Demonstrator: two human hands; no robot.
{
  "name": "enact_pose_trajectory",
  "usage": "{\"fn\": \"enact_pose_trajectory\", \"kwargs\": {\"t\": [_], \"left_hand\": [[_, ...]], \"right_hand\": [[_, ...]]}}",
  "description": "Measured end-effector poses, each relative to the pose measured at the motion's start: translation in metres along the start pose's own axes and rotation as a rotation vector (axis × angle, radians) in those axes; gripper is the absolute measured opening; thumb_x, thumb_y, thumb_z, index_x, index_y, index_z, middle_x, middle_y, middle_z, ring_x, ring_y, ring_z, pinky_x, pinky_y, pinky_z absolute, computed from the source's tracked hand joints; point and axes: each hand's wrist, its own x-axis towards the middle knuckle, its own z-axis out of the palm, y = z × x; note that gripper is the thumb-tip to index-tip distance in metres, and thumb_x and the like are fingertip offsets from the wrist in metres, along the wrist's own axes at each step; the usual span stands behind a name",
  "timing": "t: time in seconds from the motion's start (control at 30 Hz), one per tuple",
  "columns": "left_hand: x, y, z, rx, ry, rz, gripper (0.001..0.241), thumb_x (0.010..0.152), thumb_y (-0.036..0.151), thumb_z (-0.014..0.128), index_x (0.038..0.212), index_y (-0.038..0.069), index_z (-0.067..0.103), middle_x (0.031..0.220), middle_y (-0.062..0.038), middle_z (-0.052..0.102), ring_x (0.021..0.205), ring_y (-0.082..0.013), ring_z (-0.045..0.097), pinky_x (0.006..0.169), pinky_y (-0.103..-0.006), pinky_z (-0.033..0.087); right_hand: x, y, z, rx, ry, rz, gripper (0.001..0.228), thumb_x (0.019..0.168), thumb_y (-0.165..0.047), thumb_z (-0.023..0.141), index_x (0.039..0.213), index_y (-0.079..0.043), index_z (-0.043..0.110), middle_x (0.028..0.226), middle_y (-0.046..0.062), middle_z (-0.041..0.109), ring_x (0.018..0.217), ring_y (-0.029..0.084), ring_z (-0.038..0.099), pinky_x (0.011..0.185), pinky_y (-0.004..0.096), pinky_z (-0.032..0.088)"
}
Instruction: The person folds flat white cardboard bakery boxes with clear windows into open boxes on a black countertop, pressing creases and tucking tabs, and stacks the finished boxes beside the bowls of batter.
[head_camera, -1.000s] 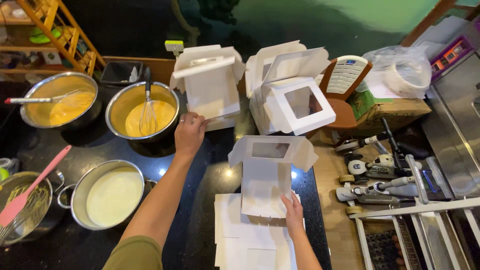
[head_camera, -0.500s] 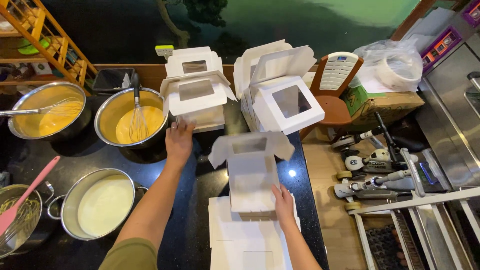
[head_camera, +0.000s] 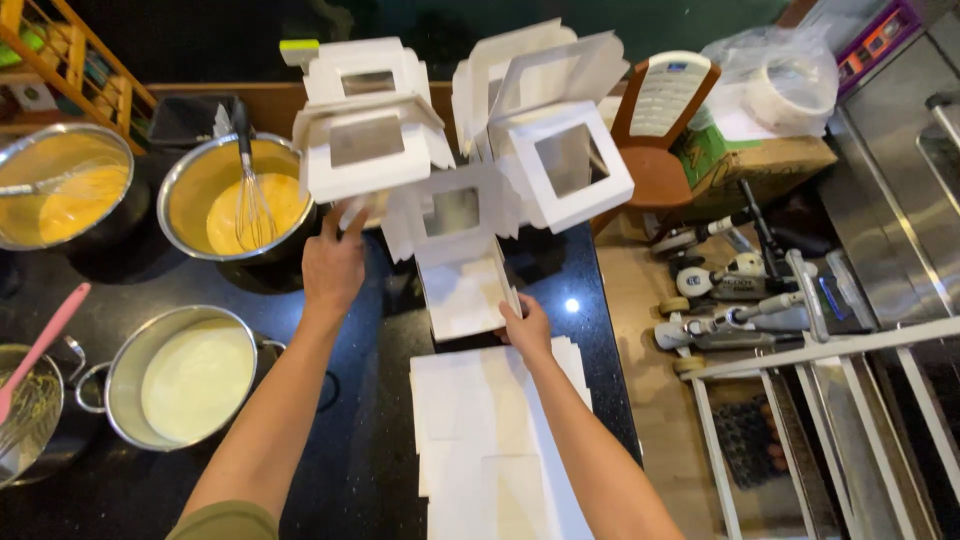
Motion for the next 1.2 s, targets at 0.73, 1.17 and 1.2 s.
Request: {"fn": "enact_pose_trajectory", "kwargs": {"t": [0.73,1.17,1.2], "left_hand": [[-0.262,0.055,-0.014,-0.606,-0.092,-1.030,0.042,0.091,0.015,0.070,0.128,0.000,0.057,0.116,-0.016,0.067,0.098,-0.0217,0.069,0.077,-0.0343,0.059],[-0.270,0.064,-0.010,-0.733,-0.548,-0.924,0.042,0.090,0.027,0.073,0.123,0.002,0.066,0.108,-0.013,0.077,0.095,-0.0212,0.074,0.085,-0.0340,0.058],[-0.272,0.077,-0.019,-0.743,-0.599,-0.937,0.044,0.088,0.026,0.073,0.124,0.002,0.065,0.107,-0.014,0.078,0.094,-0.0215,0.075,0.085,-0.0338,0.058]], "right_hand": [[-0.039,0.039,0.097,0.039,-0.222,-0.153,0.055,0.082,-0.006,0.071,0.133,0.005,0.051,0.126,0.019,0.063,0.099,0.023,0.072,0.081,0.033,0.063],[-0.095,0.055,-0.029,-0.389,0.037,-0.576,0.040,0.086,-0.018,0.078,0.122,-0.005,0.067,0.122,0.012,0.070,0.104,0.025,0.068,0.090,0.037,0.055],[-0.110,0.058,-0.056,-0.596,0.221,-0.691,0.034,0.086,-0.019,0.079,0.116,-0.006,0.070,0.116,0.012,0.071,0.106,0.029,0.066,0.093,0.042,0.053]]}}
